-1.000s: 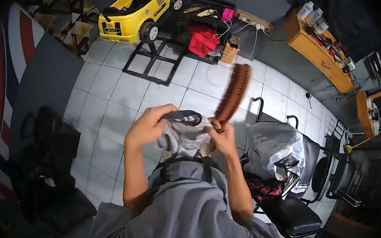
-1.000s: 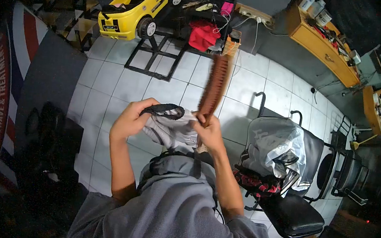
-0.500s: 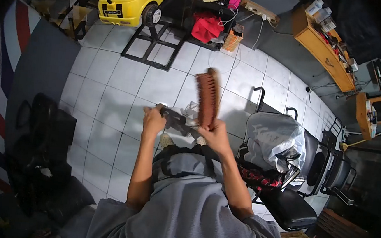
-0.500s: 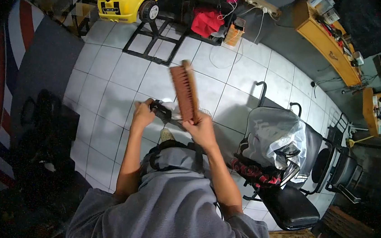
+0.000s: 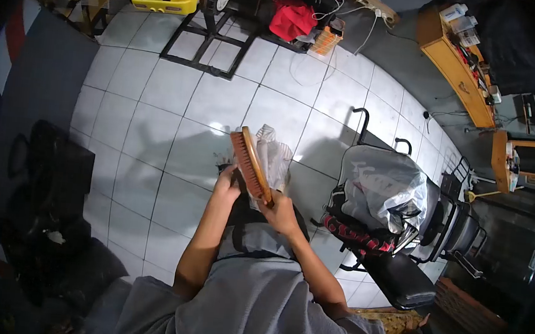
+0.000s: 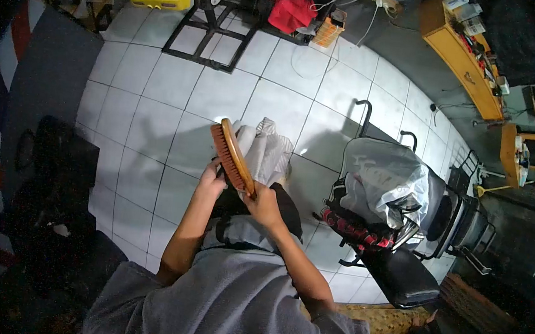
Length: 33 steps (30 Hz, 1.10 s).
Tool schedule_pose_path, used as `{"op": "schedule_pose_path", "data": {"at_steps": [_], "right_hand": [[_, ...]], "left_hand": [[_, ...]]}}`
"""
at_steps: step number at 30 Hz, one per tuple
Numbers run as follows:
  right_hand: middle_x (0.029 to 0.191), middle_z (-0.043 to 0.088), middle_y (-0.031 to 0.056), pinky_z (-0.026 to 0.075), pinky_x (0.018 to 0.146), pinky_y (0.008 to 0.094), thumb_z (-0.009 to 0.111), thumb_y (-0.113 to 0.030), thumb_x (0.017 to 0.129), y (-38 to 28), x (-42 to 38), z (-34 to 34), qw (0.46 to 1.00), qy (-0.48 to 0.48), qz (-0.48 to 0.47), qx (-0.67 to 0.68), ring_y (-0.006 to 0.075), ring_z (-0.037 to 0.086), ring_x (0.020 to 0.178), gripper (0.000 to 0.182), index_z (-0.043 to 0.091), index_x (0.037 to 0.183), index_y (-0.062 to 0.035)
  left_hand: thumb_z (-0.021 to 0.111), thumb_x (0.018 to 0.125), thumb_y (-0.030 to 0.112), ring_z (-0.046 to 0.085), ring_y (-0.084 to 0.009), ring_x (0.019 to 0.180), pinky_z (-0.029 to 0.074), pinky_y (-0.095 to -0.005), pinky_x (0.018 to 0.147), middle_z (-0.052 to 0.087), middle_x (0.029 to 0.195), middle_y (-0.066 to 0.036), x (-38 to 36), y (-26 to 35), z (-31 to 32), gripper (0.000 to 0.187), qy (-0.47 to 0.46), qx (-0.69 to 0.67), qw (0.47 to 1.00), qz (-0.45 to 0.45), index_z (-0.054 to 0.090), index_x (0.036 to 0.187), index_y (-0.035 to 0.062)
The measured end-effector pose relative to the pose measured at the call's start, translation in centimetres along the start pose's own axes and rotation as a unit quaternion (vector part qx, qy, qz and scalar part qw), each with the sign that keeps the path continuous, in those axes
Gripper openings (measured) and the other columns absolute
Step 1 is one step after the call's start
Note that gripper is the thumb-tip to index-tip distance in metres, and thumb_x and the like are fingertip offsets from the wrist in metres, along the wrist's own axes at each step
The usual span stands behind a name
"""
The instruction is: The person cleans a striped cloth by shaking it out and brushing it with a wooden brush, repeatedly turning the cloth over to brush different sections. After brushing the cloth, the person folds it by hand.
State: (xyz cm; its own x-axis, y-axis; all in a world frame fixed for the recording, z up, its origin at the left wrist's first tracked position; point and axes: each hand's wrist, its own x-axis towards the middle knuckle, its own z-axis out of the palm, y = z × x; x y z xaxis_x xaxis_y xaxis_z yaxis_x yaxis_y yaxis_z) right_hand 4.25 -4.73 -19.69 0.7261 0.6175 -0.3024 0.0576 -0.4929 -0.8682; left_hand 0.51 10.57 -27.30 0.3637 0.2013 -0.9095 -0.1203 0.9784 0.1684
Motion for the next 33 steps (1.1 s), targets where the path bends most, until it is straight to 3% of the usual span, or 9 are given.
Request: {"op": "schedule_pose_path", "data": {"at_steps": [3,6,9,11,14,17,21,28,33], "right_hand": [[0.069,0.055,0.0209,0.046,0.063,0.0342,0.058,-0.007,0.078,-0.2,-0.5,0.8,0.998,-0.043,0.052,0.010,0.0306,0.061,0.065,0.012,0.051,0.078,0.0019],[0.065,0.055,0.0071,0.043,0.052,0.0286,0.058,-0.012,0.084,2.9,-1.2,1.9,0.997,0.010,0.059,0.042,0.0137,0.051,0.054,0.012,0.057,0.085,0.0000],[0.068,0.060,0.0125,0.047,0.047,0.0307,0.056,-0.015,0.086,5.6,-0.3,1.7,0.951,0.086,0.205,0.216,0.0185,0.062,0.056,0.019,0.052,0.090,0.0027],[0.055,0.051,0.0049,0.042,0.038,0.0270,0.054,-0.030,0.089,5.3,0.8,-0.5,0.981,0.081,0.165,0.058,0.0134,0.053,0.044,0.032,0.050,0.085,0.0015],[0.048,0.043,0.0014,0.034,0.034,0.0259,0.040,-0.042,0.093,2.6,1.6,-3.5,0.972,0.042,0.201,0.114,0.0109,0.043,0.037,0.047,0.052,0.081,0.0013],[0.047,0.038,-0.0004,0.030,0.033,0.0256,0.032,-0.045,0.095,1.9,2.2,-5.1,0.963,0.040,0.190,0.189,0.0095,0.038,0.035,0.052,0.053,0.079,-0.0003],[0.047,0.037,-0.0012,0.029,0.032,0.0250,0.029,-0.044,0.096,2.3,3.5,-5.5,0.968,0.057,0.173,0.172,0.0090,0.035,0.035,0.050,0.051,0.080,-0.0018],[0.053,0.041,0.0005,0.034,0.045,0.0288,0.031,-0.036,0.097,3.1,3.3,-9.6,0.974,0.088,0.032,0.207,0.0114,0.036,0.045,0.044,0.049,0.078,-0.0016],[0.056,0.042,-0.0008,0.032,0.049,0.0289,0.030,-0.039,0.097,2.9,2.2,-15.9,0.966,0.151,0.046,0.205,0.0108,0.036,0.051,0.050,0.046,0.066,-0.0027]], "left_hand": [[0.043,0.090,0.015,0.053,-0.0256,0.100,0.045,-0.0405,0.088,0.054,0.106,-0.013,2.8,-0.3,-2.0,0.025,-0.077,0.071,0.994,-0.022,0.049,0.108,-0.0018],[0.043,0.084,0.013,0.056,-0.0166,0.080,0.046,-0.0342,0.071,0.057,0.083,-0.006,1.9,0.3,-1.7,0.017,-0.065,0.148,0.986,0.043,0.058,0.083,0.0027],[0.047,0.084,0.022,0.050,-0.0134,0.072,0.043,-0.0311,0.067,0.052,0.076,-0.002,1.6,0.7,-0.4,0.019,-0.079,0.231,0.962,0.120,0.055,0.079,0.0063],[0.051,0.087,0.024,0.057,-0.0176,0.080,0.045,-0.0337,0.071,0.060,0.089,-0.006,1.3,1.2,-0.5,0.023,-0.102,0.330,0.918,0.195,0.057,0.092,0.0025],[0.050,0.090,0.021,0.057,-0.0205,0.076,0.043,-0.0337,0.068,0.059,0.082,-0.010,-0.8,2.5,1.2,0.022,-0.103,0.575,0.706,0.402,0.053,0.093,0.0000],[0.048,0.089,0.030,0.054,-0.0425,0.098,0.043,-0.0419,0.081,0.058,0.101,-0.026,-4.7,3.5,5.0,0.039,-0.157,0.618,0.654,0.408,0.048,0.111,-0.0028],[0.046,0.091,0.025,0.057,-0.0390,0.088,0.043,-0.0399,0.075,0.058,0.090,-0.023,-7.2,4.1,10.1,0.029,-0.209,0.576,0.604,0.510,0.047,0.106,-0.0004],[0.048,0.092,0.018,0.043,-0.0068,0.084,0.039,-0.0240,0.073,0.051,0.096,0.003,-11.1,2.8,15.3,0.022,-0.396,0.546,0.692,0.259,0.049,0.104,-0.0003],[0.047,0.092,0.017,0.050,-0.0061,0.094,0.041,-0.0191,0.080,0.053,0.105,-0.001,-14.8,-1.1,19.6,0.037,-0.451,0.472,0.738,0.173,0.041,0.124,-0.0020]]}}
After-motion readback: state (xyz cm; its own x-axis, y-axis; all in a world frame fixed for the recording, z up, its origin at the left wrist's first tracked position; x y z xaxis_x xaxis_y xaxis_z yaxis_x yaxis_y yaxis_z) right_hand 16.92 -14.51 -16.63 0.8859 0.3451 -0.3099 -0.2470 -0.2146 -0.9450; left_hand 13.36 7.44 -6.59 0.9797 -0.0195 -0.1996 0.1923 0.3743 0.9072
